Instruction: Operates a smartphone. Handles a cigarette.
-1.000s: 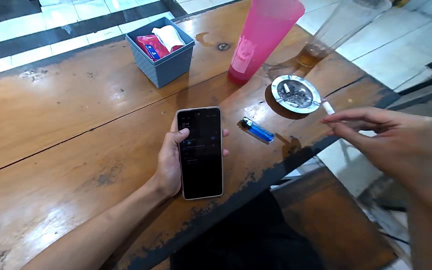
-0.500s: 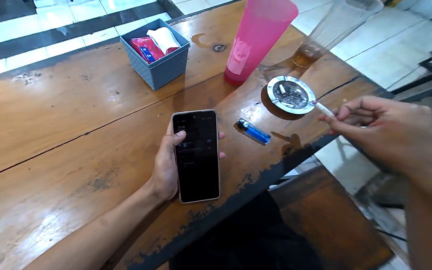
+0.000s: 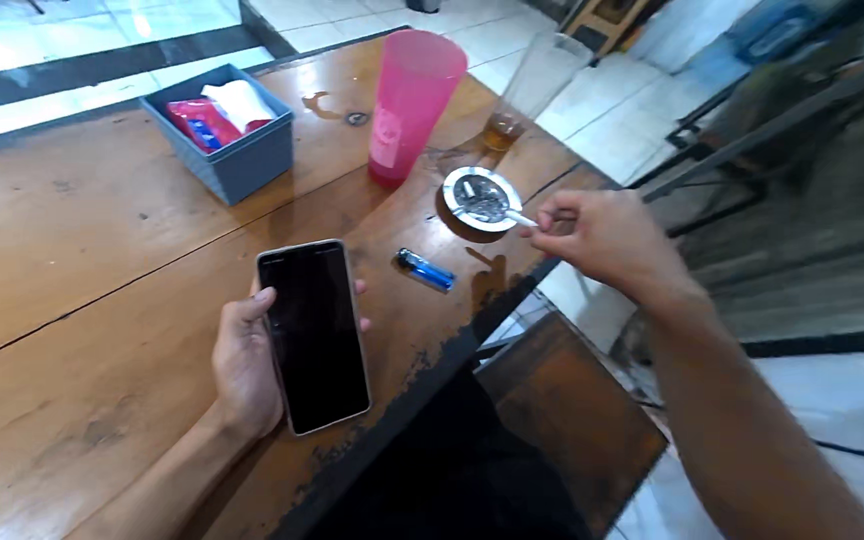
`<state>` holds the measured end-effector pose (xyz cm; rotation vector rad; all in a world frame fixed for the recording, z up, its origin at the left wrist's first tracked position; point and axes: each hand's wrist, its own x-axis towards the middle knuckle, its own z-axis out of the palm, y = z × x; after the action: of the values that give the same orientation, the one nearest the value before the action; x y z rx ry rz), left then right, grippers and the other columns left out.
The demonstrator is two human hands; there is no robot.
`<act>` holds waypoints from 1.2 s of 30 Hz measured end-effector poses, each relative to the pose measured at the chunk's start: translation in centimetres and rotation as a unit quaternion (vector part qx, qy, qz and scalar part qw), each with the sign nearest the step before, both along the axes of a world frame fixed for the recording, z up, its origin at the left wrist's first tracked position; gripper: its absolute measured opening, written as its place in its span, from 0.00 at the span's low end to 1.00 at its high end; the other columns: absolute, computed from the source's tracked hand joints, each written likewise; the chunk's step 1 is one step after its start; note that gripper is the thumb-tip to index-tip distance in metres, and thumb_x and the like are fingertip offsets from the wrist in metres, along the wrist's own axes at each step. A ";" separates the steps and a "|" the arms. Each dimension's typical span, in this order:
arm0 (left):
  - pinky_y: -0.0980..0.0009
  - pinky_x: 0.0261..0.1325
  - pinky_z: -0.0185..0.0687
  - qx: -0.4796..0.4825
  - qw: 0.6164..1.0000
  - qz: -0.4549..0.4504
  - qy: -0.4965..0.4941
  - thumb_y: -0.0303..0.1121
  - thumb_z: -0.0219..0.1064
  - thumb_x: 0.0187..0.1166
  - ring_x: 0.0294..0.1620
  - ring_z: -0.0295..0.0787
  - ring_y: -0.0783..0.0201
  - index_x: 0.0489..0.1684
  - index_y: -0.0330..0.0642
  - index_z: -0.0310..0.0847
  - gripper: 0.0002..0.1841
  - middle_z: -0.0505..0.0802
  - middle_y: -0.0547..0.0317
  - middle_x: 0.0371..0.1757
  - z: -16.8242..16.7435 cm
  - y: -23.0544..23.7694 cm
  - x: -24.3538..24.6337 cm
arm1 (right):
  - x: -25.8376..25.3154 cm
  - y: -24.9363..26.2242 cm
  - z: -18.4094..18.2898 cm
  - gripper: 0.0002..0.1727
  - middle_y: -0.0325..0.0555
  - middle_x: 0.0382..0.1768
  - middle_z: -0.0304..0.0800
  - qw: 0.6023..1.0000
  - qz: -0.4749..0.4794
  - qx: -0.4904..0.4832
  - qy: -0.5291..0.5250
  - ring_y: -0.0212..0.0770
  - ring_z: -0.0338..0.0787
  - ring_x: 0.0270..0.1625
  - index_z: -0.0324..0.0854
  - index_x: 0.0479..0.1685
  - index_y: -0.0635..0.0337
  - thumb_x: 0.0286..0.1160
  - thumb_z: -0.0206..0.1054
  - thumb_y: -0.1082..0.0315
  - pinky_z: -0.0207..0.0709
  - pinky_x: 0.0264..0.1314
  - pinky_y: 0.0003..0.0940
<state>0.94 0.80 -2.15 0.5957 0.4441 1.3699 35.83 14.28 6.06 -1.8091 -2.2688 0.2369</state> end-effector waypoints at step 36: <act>0.45 0.73 0.79 -0.042 0.998 0.046 -0.015 0.58 0.18 0.89 0.81 0.76 0.47 0.82 0.58 0.67 0.37 0.75 0.52 0.85 1.4 -0.4 -1.8 | -16.5 -10.4 -6.2 0.38 0.50 0.86 0.69 0.854 0.200 0.027 0.480 0.47 0.85 0.75 0.56 0.90 0.62 0.82 0.64 0.60 0.89 0.67 0.42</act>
<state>-0.89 0.38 -0.78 0.4893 0.5073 1.4389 19.33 3.84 -0.09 -0.8096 -1.7918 0.9002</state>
